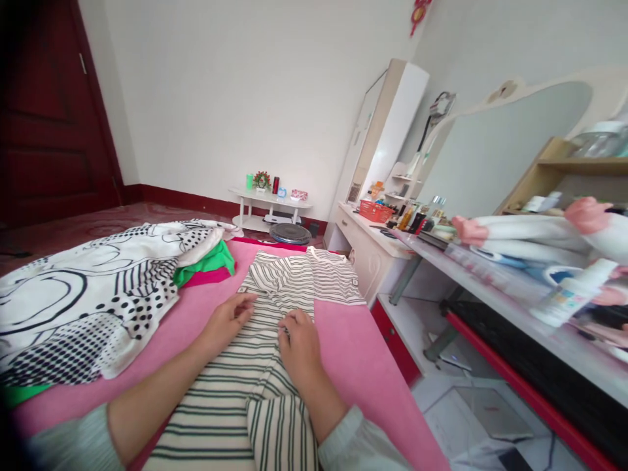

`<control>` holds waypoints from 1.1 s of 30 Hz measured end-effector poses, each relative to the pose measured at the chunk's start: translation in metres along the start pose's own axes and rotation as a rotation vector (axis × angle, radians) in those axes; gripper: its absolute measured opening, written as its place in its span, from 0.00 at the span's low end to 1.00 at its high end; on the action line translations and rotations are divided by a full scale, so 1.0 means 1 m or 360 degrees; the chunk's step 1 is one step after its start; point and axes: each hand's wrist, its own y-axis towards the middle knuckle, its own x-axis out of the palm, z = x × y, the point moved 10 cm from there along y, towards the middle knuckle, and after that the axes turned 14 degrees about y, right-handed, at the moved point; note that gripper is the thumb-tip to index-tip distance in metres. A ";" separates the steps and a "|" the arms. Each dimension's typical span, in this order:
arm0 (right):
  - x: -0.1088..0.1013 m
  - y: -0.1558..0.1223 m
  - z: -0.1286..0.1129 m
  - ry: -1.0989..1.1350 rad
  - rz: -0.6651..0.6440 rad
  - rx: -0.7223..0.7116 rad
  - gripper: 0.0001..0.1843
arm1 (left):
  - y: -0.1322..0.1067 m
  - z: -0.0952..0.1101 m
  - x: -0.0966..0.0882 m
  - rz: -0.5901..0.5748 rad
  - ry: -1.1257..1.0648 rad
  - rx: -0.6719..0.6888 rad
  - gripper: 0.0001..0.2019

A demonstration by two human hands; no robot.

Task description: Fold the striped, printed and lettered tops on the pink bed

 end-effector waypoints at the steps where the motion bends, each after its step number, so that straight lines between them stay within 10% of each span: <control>1: -0.001 -0.001 0.000 -0.0009 0.0000 0.0003 0.09 | 0.000 -0.002 0.001 -0.0009 -0.0011 -0.0009 0.16; 17: -0.004 -0.005 -0.011 -0.0049 0.0019 -0.0040 0.06 | 0.062 -0.021 0.029 -0.0353 -0.0297 -0.0738 0.28; 33: 0.010 -0.004 -0.013 0.0000 -0.0181 -0.0097 0.08 | 0.090 -0.013 0.023 0.0074 0.0229 -0.0398 0.14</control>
